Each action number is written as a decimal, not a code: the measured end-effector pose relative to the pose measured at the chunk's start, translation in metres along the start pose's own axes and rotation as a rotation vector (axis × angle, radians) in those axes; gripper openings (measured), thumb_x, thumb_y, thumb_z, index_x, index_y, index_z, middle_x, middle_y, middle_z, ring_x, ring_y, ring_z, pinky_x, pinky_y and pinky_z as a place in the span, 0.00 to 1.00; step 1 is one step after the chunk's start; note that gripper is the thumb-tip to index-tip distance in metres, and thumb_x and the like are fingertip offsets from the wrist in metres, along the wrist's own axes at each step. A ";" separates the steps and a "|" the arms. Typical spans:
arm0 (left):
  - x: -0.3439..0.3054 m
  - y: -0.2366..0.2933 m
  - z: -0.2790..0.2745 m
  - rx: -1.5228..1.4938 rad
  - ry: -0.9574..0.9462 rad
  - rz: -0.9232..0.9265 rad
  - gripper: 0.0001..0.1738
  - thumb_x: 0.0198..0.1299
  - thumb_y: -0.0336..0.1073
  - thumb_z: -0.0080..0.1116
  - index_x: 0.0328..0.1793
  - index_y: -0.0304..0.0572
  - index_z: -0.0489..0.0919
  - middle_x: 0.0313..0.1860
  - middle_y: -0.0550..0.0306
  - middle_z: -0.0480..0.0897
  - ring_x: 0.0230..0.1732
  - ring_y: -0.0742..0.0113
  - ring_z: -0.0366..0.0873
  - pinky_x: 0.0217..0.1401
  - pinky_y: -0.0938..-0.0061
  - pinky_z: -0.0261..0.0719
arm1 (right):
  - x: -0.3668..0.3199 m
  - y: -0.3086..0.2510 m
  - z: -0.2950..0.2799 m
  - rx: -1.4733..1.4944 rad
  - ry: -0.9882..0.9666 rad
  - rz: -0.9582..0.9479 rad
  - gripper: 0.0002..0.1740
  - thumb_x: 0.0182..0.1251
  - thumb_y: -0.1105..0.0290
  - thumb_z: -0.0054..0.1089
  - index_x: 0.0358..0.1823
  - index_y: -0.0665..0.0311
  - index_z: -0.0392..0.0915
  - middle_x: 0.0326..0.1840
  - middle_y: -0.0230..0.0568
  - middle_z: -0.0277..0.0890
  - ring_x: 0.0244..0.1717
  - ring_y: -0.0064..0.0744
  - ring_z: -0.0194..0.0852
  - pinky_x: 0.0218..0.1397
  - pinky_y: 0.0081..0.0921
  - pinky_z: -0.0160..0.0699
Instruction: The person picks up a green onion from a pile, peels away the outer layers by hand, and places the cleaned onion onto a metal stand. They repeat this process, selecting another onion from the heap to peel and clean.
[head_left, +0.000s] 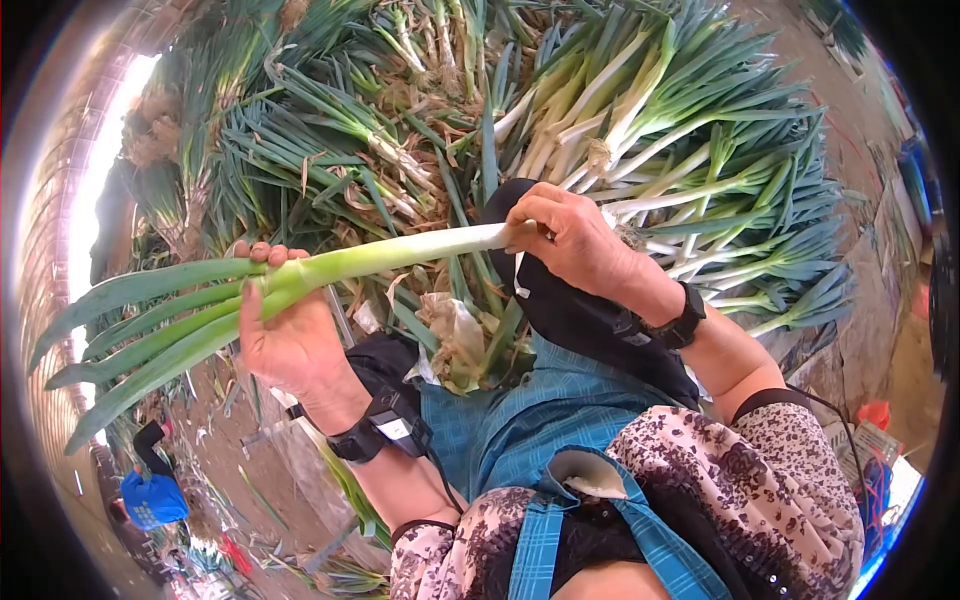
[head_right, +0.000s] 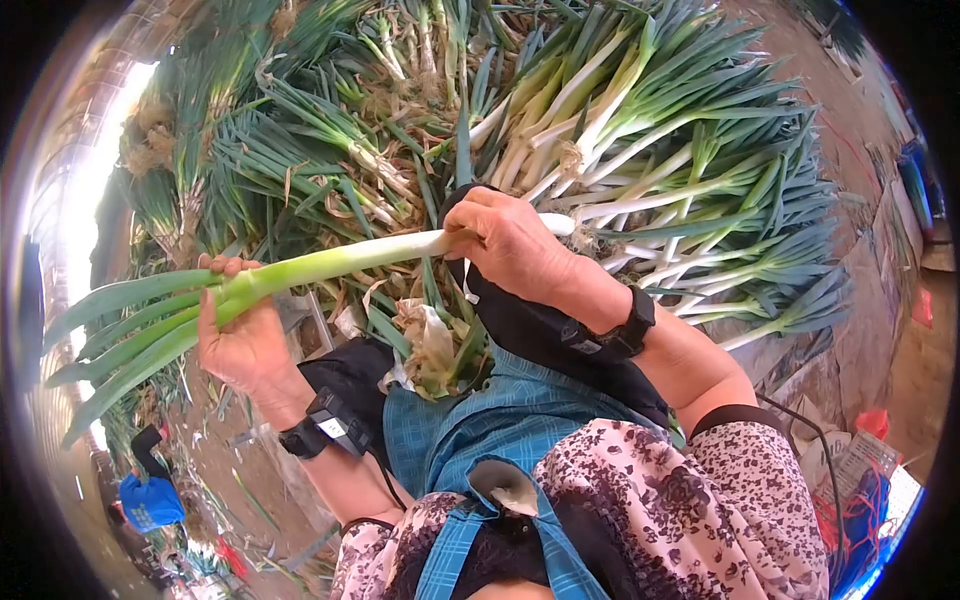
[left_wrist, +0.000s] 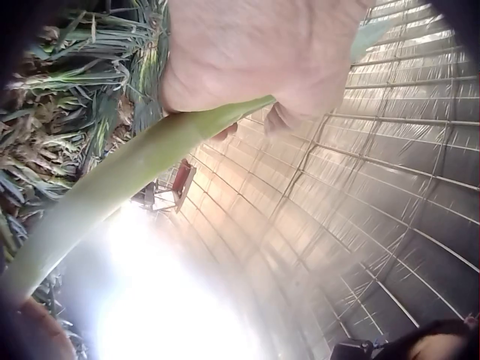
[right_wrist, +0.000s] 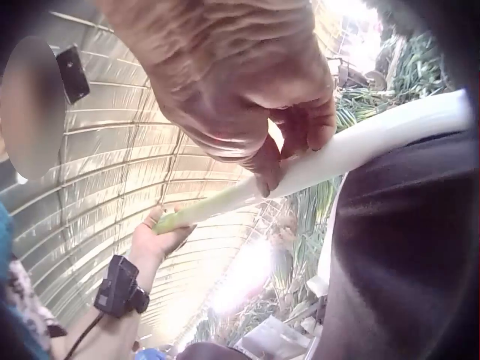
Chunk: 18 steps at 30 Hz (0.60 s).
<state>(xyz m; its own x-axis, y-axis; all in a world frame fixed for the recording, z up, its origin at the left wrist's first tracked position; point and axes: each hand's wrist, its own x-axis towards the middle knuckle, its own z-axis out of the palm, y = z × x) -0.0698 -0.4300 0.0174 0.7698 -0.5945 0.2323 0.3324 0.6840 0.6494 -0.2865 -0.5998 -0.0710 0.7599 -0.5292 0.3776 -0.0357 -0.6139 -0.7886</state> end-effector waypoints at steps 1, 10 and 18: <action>-0.001 0.001 -0.005 -0.042 0.005 -0.021 0.27 0.53 0.21 0.52 0.62 0.28 0.64 0.48 0.48 0.70 0.52 0.58 0.69 0.63 0.60 0.64 | 0.001 0.001 0.001 0.014 0.001 0.020 0.09 0.52 0.74 0.67 0.34 0.66 0.76 0.32 0.44 0.72 0.35 0.48 0.74 0.38 0.37 0.74; -0.009 -0.003 -0.015 -0.099 -0.006 -0.037 0.39 0.41 0.16 0.48 0.67 0.23 0.60 0.54 0.44 0.69 0.59 0.52 0.68 0.72 0.57 0.60 | 0.014 -0.004 -0.017 -0.140 -0.216 -0.054 0.07 0.56 0.75 0.64 0.30 0.68 0.73 0.30 0.46 0.71 0.33 0.51 0.72 0.34 0.39 0.69; -0.005 0.003 -0.023 -0.039 0.032 0.021 0.35 0.43 0.11 0.46 0.65 0.23 0.61 0.55 0.42 0.69 0.61 0.51 0.68 0.74 0.53 0.60 | -0.012 -0.003 -0.025 -0.169 -0.154 -0.261 0.07 0.59 0.79 0.59 0.35 0.67 0.69 0.29 0.47 0.70 0.33 0.53 0.71 0.34 0.39 0.70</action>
<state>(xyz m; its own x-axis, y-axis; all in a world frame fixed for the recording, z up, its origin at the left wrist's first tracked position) -0.0604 -0.4156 0.0016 0.7939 -0.5662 0.2216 0.3364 0.7126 0.6157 -0.3118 -0.6067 -0.0605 0.8460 -0.2552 0.4681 0.0755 -0.8119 -0.5789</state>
